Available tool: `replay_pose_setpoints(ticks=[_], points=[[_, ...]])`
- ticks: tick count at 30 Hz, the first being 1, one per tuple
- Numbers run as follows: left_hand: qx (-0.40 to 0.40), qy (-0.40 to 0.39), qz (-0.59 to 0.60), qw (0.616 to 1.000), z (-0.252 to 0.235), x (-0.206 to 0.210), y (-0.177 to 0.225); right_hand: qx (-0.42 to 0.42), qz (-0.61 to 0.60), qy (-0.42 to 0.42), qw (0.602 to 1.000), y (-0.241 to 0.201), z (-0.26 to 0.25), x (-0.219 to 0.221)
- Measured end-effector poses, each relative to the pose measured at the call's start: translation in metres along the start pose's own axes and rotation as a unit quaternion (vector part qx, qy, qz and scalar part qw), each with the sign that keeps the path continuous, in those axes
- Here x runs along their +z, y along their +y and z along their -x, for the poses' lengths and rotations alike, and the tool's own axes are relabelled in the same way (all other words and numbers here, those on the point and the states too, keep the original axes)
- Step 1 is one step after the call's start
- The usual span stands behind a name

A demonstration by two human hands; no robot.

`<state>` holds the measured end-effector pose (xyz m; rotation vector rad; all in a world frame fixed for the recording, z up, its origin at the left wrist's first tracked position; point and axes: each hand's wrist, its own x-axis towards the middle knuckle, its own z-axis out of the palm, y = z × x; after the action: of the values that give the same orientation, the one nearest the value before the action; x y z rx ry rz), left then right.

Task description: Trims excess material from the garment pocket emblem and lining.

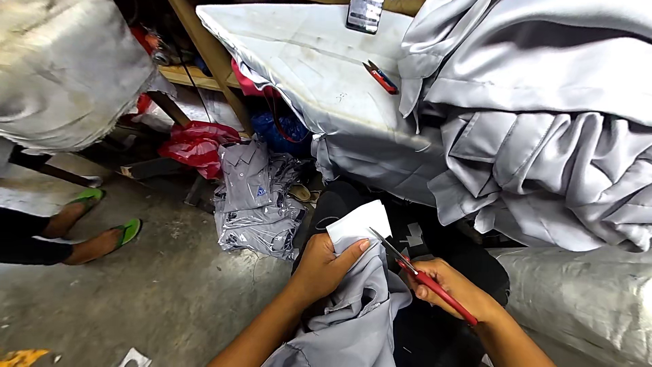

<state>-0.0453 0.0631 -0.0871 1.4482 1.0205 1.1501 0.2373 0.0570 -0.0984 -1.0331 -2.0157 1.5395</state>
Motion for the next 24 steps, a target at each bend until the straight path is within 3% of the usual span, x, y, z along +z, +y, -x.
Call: replay_pose_setpoints(ticks=[10, 24], points=[[0.031, -0.144, -0.03, 0.989, -0.012, -0.018, -0.006, -0.003, 0.091, -0.051, 0.995, -0.007, 0.012, -0.024], [0.06, -0.256, -0.062, 0.963, -0.024, -0.025, -0.005, -0.01, 0.098, -0.094, 0.991, -0.008, 0.014, -0.026]])
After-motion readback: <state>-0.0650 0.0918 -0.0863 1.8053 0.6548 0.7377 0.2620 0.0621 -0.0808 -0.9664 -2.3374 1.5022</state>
